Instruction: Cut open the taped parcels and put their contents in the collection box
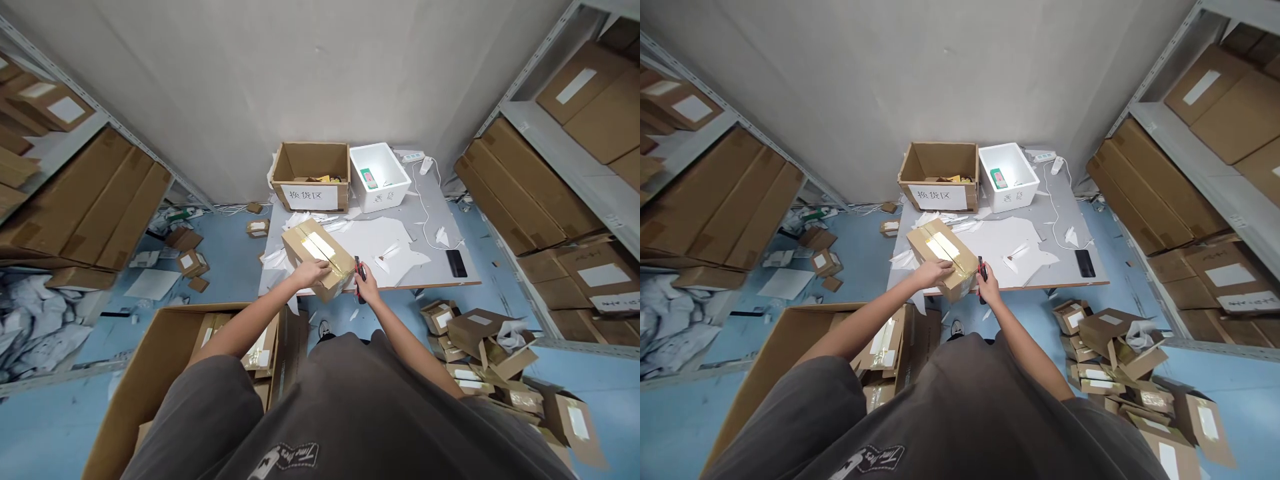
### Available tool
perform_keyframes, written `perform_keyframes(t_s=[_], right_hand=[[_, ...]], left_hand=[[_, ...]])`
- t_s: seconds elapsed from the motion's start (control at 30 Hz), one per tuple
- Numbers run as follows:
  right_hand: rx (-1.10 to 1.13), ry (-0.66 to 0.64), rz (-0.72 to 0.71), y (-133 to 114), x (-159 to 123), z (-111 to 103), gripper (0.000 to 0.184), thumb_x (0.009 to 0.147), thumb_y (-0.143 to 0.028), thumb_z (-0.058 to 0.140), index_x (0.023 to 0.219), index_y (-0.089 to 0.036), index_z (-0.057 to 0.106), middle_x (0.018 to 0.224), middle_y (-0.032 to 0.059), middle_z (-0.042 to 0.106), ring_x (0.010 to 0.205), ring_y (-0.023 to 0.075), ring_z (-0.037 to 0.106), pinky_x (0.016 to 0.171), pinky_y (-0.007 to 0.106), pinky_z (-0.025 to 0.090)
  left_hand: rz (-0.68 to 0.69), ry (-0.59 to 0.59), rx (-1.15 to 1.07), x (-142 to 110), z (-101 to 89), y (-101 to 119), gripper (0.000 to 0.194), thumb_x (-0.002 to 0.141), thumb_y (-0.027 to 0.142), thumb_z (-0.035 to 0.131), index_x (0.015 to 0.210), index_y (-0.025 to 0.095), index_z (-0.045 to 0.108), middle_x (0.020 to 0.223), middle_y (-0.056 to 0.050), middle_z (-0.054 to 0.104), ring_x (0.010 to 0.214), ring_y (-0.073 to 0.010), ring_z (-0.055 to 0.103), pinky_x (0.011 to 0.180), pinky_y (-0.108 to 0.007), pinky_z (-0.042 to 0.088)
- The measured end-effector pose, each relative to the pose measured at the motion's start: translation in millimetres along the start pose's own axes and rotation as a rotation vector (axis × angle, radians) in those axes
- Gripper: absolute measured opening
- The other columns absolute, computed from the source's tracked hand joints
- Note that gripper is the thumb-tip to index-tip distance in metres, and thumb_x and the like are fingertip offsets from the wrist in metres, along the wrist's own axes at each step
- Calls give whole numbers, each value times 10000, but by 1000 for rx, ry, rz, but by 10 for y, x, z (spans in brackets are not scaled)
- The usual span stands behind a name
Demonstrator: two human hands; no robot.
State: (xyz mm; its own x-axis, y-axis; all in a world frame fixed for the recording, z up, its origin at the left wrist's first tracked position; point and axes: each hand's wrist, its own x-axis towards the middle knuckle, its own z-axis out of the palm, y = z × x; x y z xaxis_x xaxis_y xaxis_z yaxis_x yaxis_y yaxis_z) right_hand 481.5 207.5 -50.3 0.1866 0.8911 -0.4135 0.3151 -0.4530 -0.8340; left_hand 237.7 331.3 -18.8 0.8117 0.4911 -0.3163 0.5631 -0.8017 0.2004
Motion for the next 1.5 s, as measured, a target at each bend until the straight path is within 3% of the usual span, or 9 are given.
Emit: perform_keyframes(t_s=[0.23, 0.37, 0.53, 0.63, 0.77, 0.93, 1.2, 1.33, 1.5], right_hand=[[-56, 124, -50, -71, 475, 174, 906, 958, -424, 559, 1751, -197, 183, 1380, 141, 722, 814, 221, 770, 821, 354, 635], [-194, 217, -126, -111, 813, 24, 900, 904, -319, 599, 1726, -184, 259, 1469, 156, 689, 1207, 293, 734, 1040, 414, 572], [-322, 177, -87, -190, 1225, -237, 975, 841, -279, 712, 1718, -178, 297, 1499, 152, 675, 1303, 310, 684, 1129, 435, 520], [-362, 146, -37, -157, 1339, -291, 981, 843, -297, 748, 1715, -174, 317, 1469, 157, 689, 1267, 308, 701, 1112, 431, 535], [-315, 132, -27, -28, 1355, -252, 973, 851, -330, 749, 1711, -200, 312, 1461, 146, 692, 1182, 274, 730, 1049, 429, 580], [-262, 146, 15, 30, 1333, -209, 940, 822, -331, 767, 1668, -231, 369, 1381, 102, 729, 1135, 228, 730, 1021, 393, 587], [-215, 115, 28, 7, 1261, -210, 928, 802, -382, 757, 1642, -227, 393, 1156, 45, 760, 871, 202, 717, 837, 363, 615], [-123, 142, -13, -14, 1194, -220, 957, 844, -465, 700, 1681, -211, 310, 1082, 32, 748, 749, 190, 687, 751, 334, 608], [97, 45, -103, 36, 1081, -440, 751, 1018, -609, 400, 1641, -202, 294, 860, -35, 675, 505, 136, 563, 554, 259, 529]], left_hand=[[-217, 74, -32, 13, 330, 378, 649, 978, 339, 712, 1592, 277, 510, 1697, -153, 472, 1589, -311, 425, 1198, -437, 491], [-387, 123, -67, 266, 452, 749, 658, 1036, 383, 632, 1648, 256, 428, 1729, -199, 417, 1609, -343, 391, 1218, -479, 461], [-468, 171, -107, 597, 431, 1033, 815, 969, 529, 720, 1649, 184, 434, 1648, -277, 478, 1513, -432, 464, 1178, -554, 451], [-449, 219, -150, 592, 350, 960, 739, 970, 580, 697, 1558, 160, 543, 1528, -255, 573, 1409, -402, 526, 1148, -517, 465], [-464, 272, -182, 447, 245, 716, 736, 868, 615, 804, 1478, 262, 591, 1558, -169, 542, 1439, -386, 463, 1174, -524, 422], [-474, 120, -164, 500, 81, 572, 904, 677, 558, 966, 1441, 266, 580, 1495, -180, 553, 1387, -412, 484, 1126, -563, 440], [-432, -75, -126, 776, -88, 518, 973, 543, 522, 1037, 1350, 204, 596, 1438, -212, 587, 1386, -428, 509, 1132, -588, 440], [-394, 21, -126, 725, -96, 467, 973, 536, 491, 1042, 1345, 199, 586, 1508, -209, 543, 1424, -413, 486, 1171, -568, 413], [-330, 95, -174, 655, -66, 398, 964, 559, 437, 1041, 1362, 218, 556, 1664, -201, 432, 1546, -394, 401, 1250, -515, 365]])
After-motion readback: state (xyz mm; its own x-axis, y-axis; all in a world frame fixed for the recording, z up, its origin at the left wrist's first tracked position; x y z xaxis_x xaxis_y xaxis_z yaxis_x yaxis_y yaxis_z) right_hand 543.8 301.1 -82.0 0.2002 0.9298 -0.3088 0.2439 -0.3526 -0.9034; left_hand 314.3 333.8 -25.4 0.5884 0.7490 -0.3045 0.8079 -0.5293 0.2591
